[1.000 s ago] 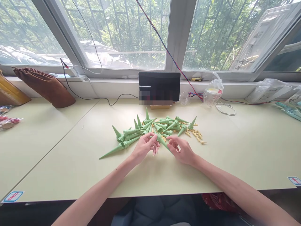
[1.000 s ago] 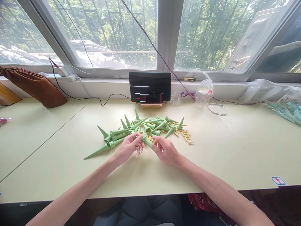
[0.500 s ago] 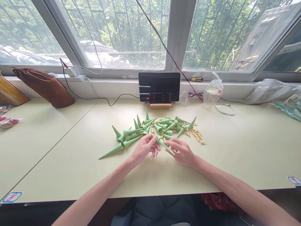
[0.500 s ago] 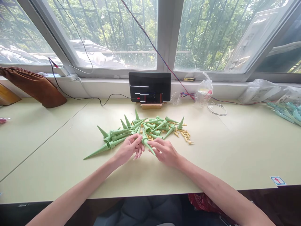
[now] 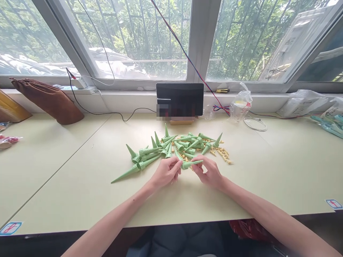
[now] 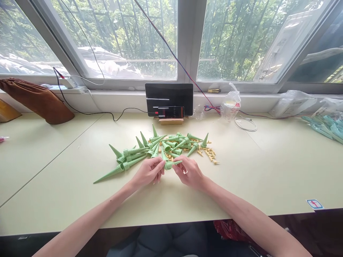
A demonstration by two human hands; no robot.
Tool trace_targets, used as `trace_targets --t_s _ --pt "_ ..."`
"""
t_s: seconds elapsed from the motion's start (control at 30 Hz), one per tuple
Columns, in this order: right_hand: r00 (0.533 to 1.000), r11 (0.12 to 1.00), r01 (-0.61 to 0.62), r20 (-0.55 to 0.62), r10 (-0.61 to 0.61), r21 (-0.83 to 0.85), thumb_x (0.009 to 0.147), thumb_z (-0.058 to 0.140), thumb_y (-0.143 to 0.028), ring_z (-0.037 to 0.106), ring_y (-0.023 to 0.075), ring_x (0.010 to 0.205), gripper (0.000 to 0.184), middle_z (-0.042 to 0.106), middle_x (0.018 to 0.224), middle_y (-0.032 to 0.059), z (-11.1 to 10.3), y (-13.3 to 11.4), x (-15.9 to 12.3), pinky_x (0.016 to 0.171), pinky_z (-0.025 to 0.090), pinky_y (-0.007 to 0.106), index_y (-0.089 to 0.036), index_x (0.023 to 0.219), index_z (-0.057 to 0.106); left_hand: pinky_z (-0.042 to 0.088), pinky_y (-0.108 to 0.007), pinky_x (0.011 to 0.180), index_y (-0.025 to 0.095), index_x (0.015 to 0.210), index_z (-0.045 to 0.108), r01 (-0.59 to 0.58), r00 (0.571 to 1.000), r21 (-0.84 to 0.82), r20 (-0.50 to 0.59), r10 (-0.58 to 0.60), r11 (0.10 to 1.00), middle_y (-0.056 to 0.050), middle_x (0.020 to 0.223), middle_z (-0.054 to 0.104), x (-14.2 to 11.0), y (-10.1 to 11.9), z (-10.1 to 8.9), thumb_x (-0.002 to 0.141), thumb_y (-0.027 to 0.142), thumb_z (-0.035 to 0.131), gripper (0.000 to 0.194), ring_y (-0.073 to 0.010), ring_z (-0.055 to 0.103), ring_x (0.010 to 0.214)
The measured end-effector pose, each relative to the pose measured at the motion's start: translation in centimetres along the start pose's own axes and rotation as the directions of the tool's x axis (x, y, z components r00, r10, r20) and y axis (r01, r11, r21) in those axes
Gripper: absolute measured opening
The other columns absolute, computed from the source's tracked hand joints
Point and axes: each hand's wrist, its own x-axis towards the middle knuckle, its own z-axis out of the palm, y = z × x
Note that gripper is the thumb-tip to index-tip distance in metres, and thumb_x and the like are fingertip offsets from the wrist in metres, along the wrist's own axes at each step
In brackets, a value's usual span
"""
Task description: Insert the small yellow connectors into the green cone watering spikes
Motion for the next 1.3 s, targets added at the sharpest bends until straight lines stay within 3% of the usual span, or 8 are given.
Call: trace_targets --t_s 0.13,0.27,0.37,0.7,0.83,0.93,1.1,1.3 --pt "0.987 0.993 -0.007 -0.157 -0.011 -0.115 0.094 0.053 -0.020 0.051 0.0112 0.051 0.005 0.060 0.070 0.0000 -1.3 0.0 0.9 0.050 0.044 0.024 -0.021 0.093 0.058 0.038 -0.018 0.037 0.016 0.074 0.057 -0.007 0.999 0.048 -0.038 0.009 0.999 0.001 0.060 0.061 0.0 0.0 0.0 0.095 0.047 0.053 0.038 -0.0091 0.055 0.038" --pt "0.869 0.933 -0.178 -0.495 0.000 -0.312 0.092 0.054 -0.023 0.054 0.0128 0.052 0.008 0.061 0.067 -0.0003 -3.4 0.6 1.8 0.053 0.045 0.025 -0.020 0.086 0.058 0.037 -0.018 0.037 0.016 0.072 0.057 -0.005 0.999 0.052 -0.043 0.007 0.999 0.001 0.061 0.062 0.0 0.1 0.0 0.095 0.047 0.054 0.038 -0.0086 0.055 0.039" --pt "0.821 0.828 -0.359 -0.567 0.061 -0.431 0.092 0.051 -0.030 0.050 0.0137 0.051 0.017 0.058 0.061 -0.0006 -4.8 1.2 2.4 0.053 0.043 0.025 -0.020 0.080 0.058 0.036 -0.018 0.037 0.016 0.070 0.057 -0.016 0.999 0.060 -0.046 0.018 0.998 0.001 0.057 0.061 0.0 0.1 0.0 0.095 0.047 0.054 0.039 -0.0084 0.054 0.037" --pt "0.700 0.612 -0.638 -0.682 0.210 -0.467 0.087 0.048 -0.026 0.055 0.0153 0.056 0.015 0.059 0.059 0.0000 -9.0 3.9 3.0 0.060 0.038 0.025 -0.018 0.078 0.058 0.037 -0.019 0.040 0.016 0.069 0.059 -0.022 0.998 0.077 -0.063 0.027 0.997 0.002 0.051 0.058 -0.1 0.3 -0.2 0.095 0.043 0.055 0.037 -0.0083 0.052 0.037" --pt "0.644 0.443 -0.752 -0.691 0.330 -0.489 0.085 0.052 -0.024 0.050 0.0157 0.057 0.013 0.058 0.061 0.0008 -10.2 5.3 3.0 0.057 0.030 0.026 -0.018 0.075 0.058 0.038 -0.019 0.041 0.017 0.069 0.059 -0.023 0.998 0.086 -0.058 0.028 0.996 0.003 0.048 0.057 -0.1 0.2 -0.2 0.095 0.043 0.055 0.037 -0.0087 0.051 0.037" --pt "0.618 0.368 -0.785 -0.658 0.429 -0.498 0.083 0.054 -0.023 0.049 0.0156 0.059 0.011 0.060 0.065 0.0025 -10.6 6.2 2.9 0.057 0.026 0.027 -0.017 0.076 0.060 0.037 -0.020 0.040 0.017 0.069 0.060 -0.023 0.998 0.083 -0.057 0.028 0.996 0.002 0.048 0.058 -0.1 0.2 -0.2 0.094 0.043 0.055 0.037 -0.0089 0.051 0.037" --pt "0.606 0.310 -0.786 -0.569 0.555 -0.534 0.082 0.055 -0.022 0.052 0.0162 0.062 0.011 0.064 0.071 0.0052 -10.7 6.9 2.7 0.056 0.026 0.028 -0.017 0.075 0.061 0.037 -0.019 0.040 0.017 0.068 0.059 -0.026 0.998 0.086 -0.057 0.031 0.996 0.003 0.046 0.056 0.0 0.3 -0.2 0.094 0.043 0.056 0.037 -0.0087 0.050 0.036" --pt "0.601 0.329 -0.785 -0.518 0.608 -0.524 0.082 0.055 -0.024 0.054 0.0164 0.063 0.011 0.068 0.077 0.0058 -10.2 6.6 2.8 0.055 0.028 0.027 -0.019 0.073 0.060 0.036 -0.019 0.040 0.017 0.068 0.059 -0.029 0.998 0.099 -0.057 0.035 0.995 0.003 0.047 0.057 0.0 0.3 -0.1 0.095 0.042 0.055 0.036 -0.0085 0.050 0.036"
